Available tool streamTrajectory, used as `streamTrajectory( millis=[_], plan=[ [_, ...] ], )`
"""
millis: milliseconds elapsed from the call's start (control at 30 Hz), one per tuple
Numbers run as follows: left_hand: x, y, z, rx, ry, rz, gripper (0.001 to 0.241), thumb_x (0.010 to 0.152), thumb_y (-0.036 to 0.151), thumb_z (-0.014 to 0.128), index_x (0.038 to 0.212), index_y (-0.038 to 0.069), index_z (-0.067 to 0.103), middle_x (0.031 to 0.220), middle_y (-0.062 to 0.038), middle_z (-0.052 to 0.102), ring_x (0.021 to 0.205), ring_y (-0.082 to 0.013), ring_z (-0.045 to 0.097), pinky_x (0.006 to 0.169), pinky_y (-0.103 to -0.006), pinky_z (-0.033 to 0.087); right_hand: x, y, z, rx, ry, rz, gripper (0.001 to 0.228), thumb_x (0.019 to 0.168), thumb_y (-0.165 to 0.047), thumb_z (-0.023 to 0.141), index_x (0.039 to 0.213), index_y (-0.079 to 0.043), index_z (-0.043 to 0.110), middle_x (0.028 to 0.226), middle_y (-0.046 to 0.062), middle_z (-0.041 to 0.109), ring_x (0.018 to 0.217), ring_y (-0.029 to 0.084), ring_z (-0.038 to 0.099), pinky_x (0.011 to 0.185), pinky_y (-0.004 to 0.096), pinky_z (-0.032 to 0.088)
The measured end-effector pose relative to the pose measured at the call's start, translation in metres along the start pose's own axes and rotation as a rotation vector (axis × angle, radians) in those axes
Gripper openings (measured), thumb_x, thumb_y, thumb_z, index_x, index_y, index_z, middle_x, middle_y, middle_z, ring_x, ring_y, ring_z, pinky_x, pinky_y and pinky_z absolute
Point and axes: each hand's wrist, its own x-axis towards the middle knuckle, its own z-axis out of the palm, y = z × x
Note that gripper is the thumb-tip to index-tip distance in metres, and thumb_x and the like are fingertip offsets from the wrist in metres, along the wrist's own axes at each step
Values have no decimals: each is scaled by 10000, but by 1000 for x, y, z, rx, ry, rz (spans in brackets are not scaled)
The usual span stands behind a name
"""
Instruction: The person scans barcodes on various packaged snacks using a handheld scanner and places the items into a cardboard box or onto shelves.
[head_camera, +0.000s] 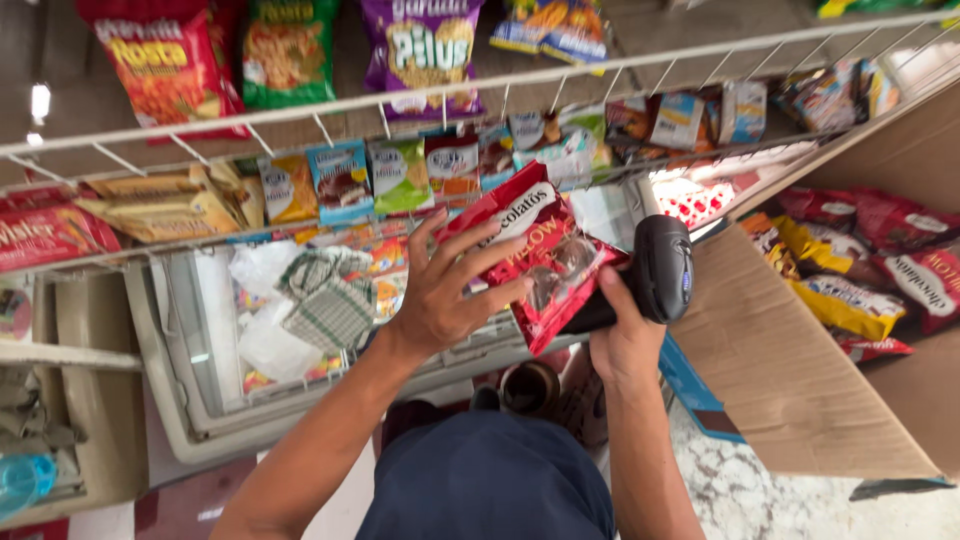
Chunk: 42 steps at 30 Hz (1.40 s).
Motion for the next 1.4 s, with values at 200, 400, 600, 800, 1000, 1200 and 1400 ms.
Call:
streamTrajectory(
  millis=[200,400,600,800,1000,1200,1400],
  plan=[
    [25,-8,-18,58,64,173,224,943,267,829,1120,314,701,1406,83,653,1347,-199,558,1151,-537,277,18,-33,13,47,-216,-10,305,932,-41,698,1221,-29,602,1136,112,678,1070,212,654,978,374,542],
    [62,-14,-36,87,242,198,443,957,178,846,1344,315,680,974,-55,568,1005,-210,556,845,-347,490,22,-52,53,-105,-233,-104,441,864,74,718,1267,-55,593,1158,39,631,1056,161,608,937,324,508],
    [111,-6,-74,-9,7,89,549,915,250,882,1417,228,664,921,-16,602,777,-199,565,728,-373,478,35,-83,99,-4,-314,-256,384,891,86,710,1231,-54,598,1146,32,611,1101,157,604,1001,317,510],
    [173,1,-103,-105,-24,168,681,767,343,824,1374,173,568,1010,-108,649,832,-288,610,809,-440,476,65,-121,132,-86,-297,-443,340,918,73,734,1211,-44,607,1158,55,625,1086,162,602,998,321,497],
    [215,-13,-71,-252,41,57,468,1032,301,766,1442,239,549,1161,-59,698,1016,-233,679,893,-357,506,87,-152,160,45,-365,-513,154,993,-56,705,1112,-47,608,1281,161,662,1188,207,658,1075,369,562],
    [255,-14,-50,-53,131,-63,400,928,290,802,1253,180,596,979,3,690,919,-242,688,811,-423,425,105,-168,168,-106,-328,-631,183,990,-74,739,1120,-41,615,1339,158,659,1064,179,663,889,329,576],
    [280,-12,-37,131,172,-55,255,872,206,800,1071,207,641,918,14,697,848,-257,657,737,-444,377,125,-188,173,-392,-321,-733,314,960,-93,792,1237,-20,664,1128,69,706,999,112,689,911,286,588]
  ],
)
